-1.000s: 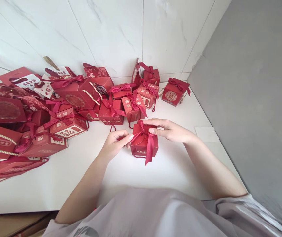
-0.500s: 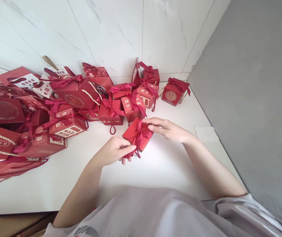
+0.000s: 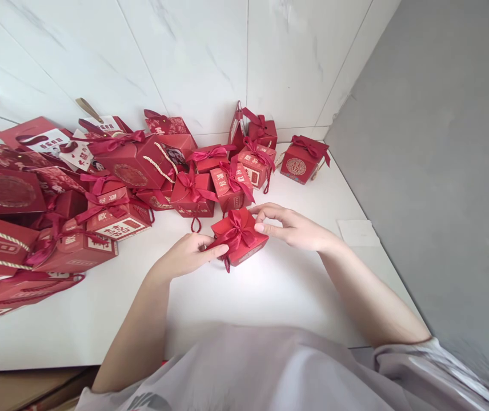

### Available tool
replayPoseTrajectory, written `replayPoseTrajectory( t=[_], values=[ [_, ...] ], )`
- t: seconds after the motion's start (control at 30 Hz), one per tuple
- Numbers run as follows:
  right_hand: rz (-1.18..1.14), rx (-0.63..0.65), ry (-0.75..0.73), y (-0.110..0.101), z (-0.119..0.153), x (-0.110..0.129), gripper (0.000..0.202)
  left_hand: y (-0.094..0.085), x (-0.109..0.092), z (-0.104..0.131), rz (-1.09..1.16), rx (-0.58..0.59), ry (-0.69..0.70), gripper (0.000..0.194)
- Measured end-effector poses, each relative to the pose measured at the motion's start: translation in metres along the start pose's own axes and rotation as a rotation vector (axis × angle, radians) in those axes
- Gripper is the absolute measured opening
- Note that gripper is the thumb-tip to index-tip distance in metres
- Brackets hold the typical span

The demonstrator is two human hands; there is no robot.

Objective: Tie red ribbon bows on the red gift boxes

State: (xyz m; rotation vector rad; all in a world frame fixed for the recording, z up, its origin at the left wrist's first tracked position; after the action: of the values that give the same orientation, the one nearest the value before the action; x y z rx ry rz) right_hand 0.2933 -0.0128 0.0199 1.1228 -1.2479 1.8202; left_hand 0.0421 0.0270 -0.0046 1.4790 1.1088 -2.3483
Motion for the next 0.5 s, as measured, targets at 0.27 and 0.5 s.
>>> replayPoseTrajectory(
  t=[0.27,0.5],
  values=[
    [0.03,-0.004,-0.017,0.014,-0.003,-0.002,0.021,0.001,0.004,-0.005,0.046,-0.041,0.088,0.048],
    [-0.132,0.118,0.101,0.004,-0.006,-0.01,0.024,-0.003,0.004,-0.005,0.12,0.048,0.104,0.047]
  ],
)
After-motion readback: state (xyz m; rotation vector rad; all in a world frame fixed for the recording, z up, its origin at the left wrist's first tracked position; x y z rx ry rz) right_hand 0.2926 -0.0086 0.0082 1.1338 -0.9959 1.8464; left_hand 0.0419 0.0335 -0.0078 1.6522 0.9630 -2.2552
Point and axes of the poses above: each hand's wrist, its own z-axis away from the middle knuckle, its own y-axis out of the palm, x = y × z, the point moved 3 cm from there along -z, towards the middle knuckle, and after that the axes turned 13 degrees about y, right-handed, at the moved point
